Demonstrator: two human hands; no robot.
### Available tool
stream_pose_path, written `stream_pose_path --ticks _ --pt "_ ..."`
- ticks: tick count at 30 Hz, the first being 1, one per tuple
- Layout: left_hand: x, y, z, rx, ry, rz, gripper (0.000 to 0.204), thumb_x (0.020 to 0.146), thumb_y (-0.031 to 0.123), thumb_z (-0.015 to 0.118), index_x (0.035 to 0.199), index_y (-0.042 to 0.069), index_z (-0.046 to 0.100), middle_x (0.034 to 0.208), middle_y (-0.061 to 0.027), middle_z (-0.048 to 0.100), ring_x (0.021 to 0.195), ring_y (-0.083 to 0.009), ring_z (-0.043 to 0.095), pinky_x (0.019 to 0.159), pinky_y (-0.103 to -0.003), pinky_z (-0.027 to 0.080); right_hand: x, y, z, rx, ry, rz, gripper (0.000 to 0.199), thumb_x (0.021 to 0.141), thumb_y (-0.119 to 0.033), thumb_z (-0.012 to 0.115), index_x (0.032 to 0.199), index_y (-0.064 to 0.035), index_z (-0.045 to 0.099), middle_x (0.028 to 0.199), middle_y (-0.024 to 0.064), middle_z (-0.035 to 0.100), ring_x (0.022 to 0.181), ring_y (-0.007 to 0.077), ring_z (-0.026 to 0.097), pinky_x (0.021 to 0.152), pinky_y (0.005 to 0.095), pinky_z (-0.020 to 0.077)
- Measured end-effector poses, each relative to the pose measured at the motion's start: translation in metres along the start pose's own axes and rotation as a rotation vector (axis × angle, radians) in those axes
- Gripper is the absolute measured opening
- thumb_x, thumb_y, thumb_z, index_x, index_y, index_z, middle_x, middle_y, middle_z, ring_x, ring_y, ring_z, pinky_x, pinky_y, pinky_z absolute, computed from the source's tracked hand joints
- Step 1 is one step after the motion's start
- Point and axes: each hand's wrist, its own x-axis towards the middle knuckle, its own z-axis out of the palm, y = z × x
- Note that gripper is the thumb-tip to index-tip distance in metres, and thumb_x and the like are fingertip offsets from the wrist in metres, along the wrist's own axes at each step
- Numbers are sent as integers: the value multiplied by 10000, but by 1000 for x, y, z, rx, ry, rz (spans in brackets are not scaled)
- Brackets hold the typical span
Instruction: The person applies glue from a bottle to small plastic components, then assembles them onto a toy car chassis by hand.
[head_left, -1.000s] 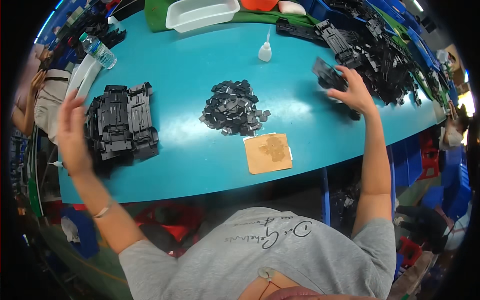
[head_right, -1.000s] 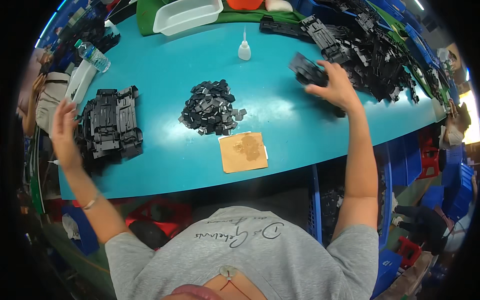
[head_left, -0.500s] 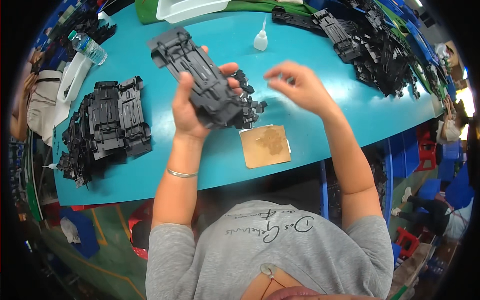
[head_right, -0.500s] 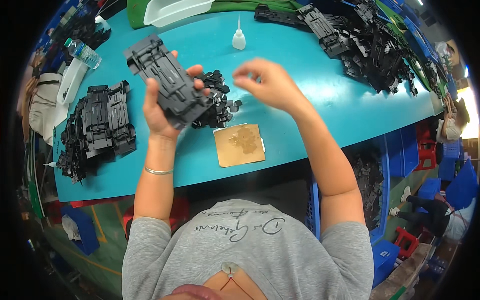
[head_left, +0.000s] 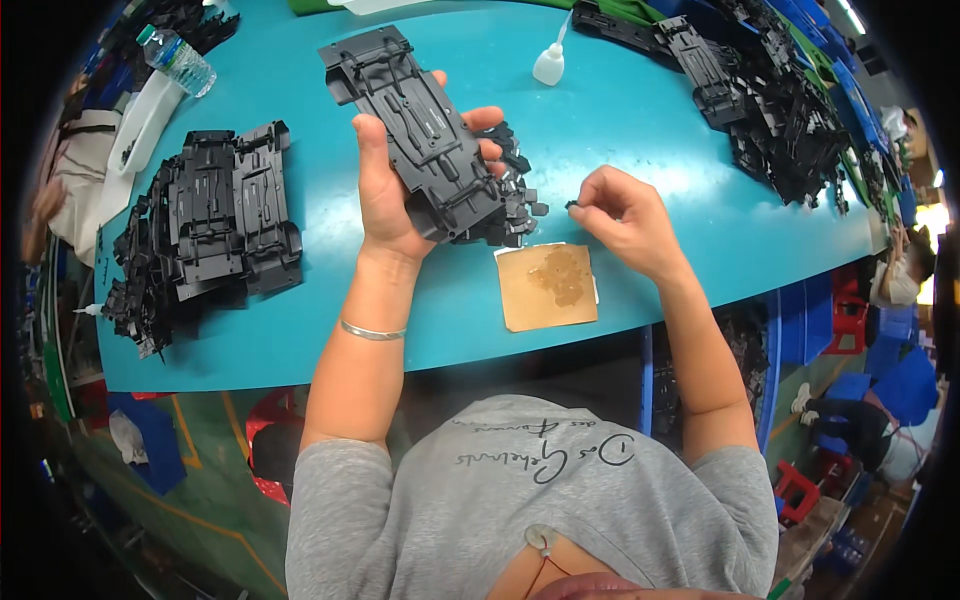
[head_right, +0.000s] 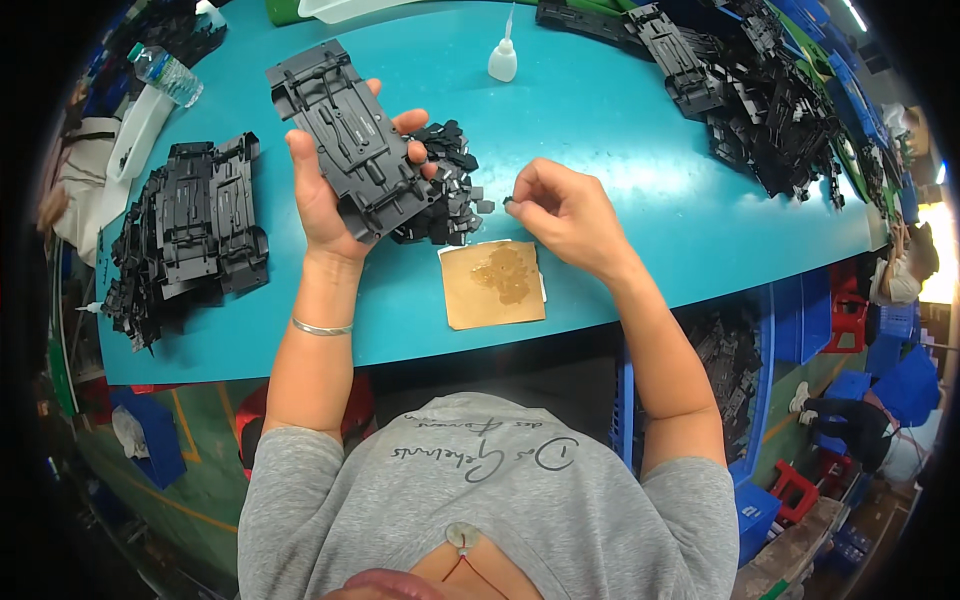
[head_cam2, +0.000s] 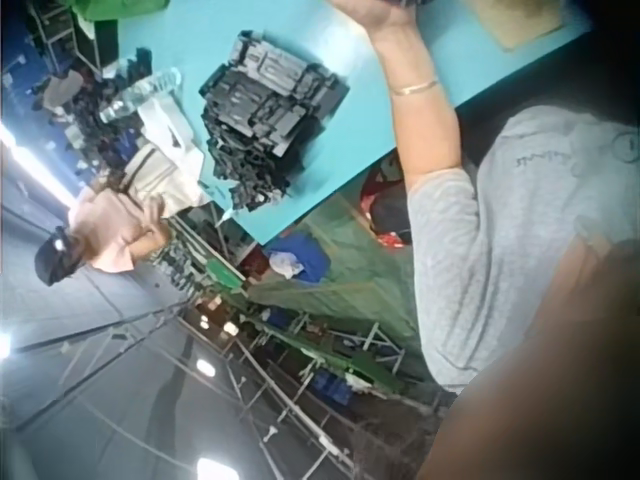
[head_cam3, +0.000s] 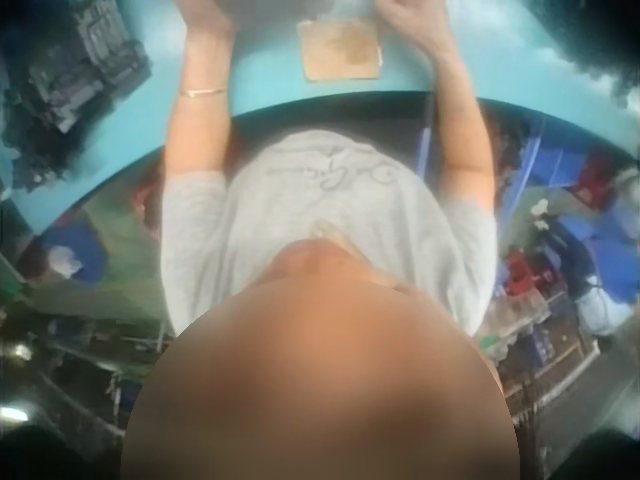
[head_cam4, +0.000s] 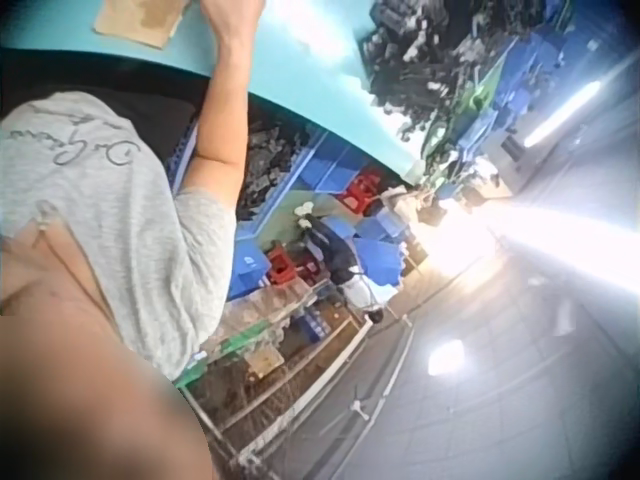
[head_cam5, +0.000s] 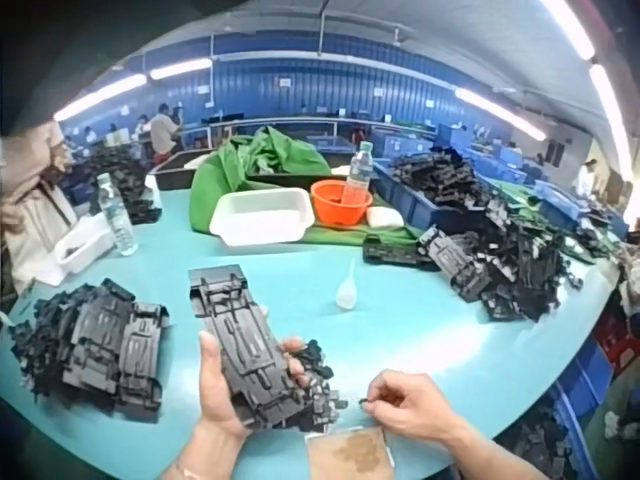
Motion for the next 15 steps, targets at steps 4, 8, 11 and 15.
stream_pose_path --ticks 4,8,11,15 --pt "-1 1 1 21 1 4 837 863 716 429 1411 94 307 1191 -310 543 913 -303 672 803 -439 584 -19 1 -1 60 -77 -43 86 800 -15 677 859 26 630 777 23 637 717 75 583 647 237 479" --pt "1 -2 1 35 -50 4 860 863 723 415 1428 87 287 1187 -308 547 917 -297 671 808 -418 581 -34 -3 0 -123 -43 -158 93 790 11 664 882 7 658 779 58 653 713 132 618 655 267 494" --pt "-1 0 -4 50 -56 -15 883 852 717 451 1437 78 279 1221 -300 534 957 -307 646 842 -445 563 -41 1 10 -201 6 -258 90 781 30 662 862 -10 662 774 72 639 716 166 624 656 274 499" --pt "-1 -1 -5 85 -60 -28 911 842 710 488 1449 68 265 1250 -299 519 989 -324 631 863 -474 550 -45 -2 26 -425 56 -471 71 760 14 664 815 -28 649 775 97 627 681 254 616 622 331 495"
